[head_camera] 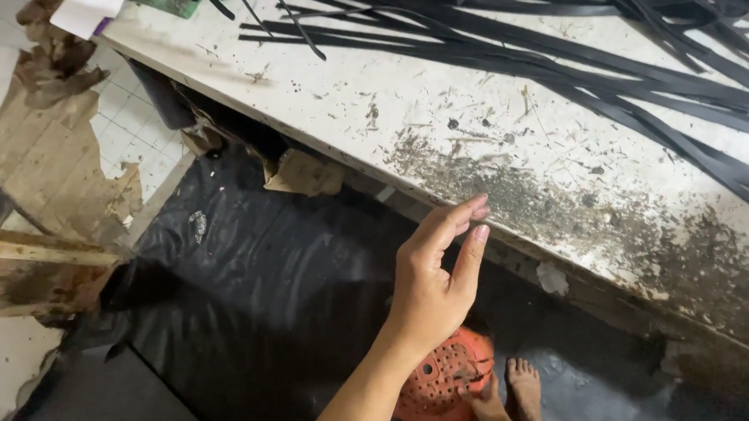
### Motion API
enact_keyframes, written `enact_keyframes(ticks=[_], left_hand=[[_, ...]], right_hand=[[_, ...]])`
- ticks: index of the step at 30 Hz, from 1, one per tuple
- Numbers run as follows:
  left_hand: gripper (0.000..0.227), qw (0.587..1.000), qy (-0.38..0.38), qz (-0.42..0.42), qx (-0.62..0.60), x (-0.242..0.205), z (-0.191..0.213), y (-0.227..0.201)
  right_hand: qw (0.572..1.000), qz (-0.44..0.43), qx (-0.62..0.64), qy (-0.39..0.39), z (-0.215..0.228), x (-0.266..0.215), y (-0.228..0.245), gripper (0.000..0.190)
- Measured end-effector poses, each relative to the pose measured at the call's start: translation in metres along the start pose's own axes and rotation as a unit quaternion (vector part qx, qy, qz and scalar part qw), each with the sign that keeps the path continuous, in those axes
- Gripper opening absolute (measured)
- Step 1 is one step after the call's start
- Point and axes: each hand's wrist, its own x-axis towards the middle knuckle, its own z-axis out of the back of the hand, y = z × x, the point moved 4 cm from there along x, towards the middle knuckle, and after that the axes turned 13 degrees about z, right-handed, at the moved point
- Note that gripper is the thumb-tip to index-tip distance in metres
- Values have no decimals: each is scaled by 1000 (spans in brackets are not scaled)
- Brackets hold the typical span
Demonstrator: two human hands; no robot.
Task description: The person is organizing and hanging long black strips onto a rack using colored clips for drying or storage.
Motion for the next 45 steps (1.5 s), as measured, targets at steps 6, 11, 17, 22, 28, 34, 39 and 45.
enact_keyframes(ticks=[6, 11, 17, 22, 28, 34, 39, 45], left_hand=[[26, 1000, 13, 0, -1, -9, -7, -29], [21, 1000, 11, 12, 8, -21, -21, -56], [12, 999, 29, 19, 25, -17, -76, -87], [12, 999, 25, 21, 17, 21, -147, -99], [11, 998, 29, 45, 13, 69, -227, -91], [12, 997, 35, 57, 23, 100, -272, -81], [17, 997, 28, 69, 32, 121, -283, -75], [13, 996, 12, 81, 17, 129, -280, -73]], right_hand=[[949, 16, -309, 64, 18, 133, -41, 95], [913, 285, 139, -258, 165, 113, 48, 13], [836, 314, 68, -445, 362, 101, 69, 22], [823, 308, 37, -477, 471, 183, 33, 15], [879, 233, -115, -400, 527, 295, -8, 20], [905, 181, -239, -300, 542, 318, 1, 31], [897, 176, -302, -269, 548, 331, 10, 30], [886, 250, -216, -326, 573, 268, 25, 24]])
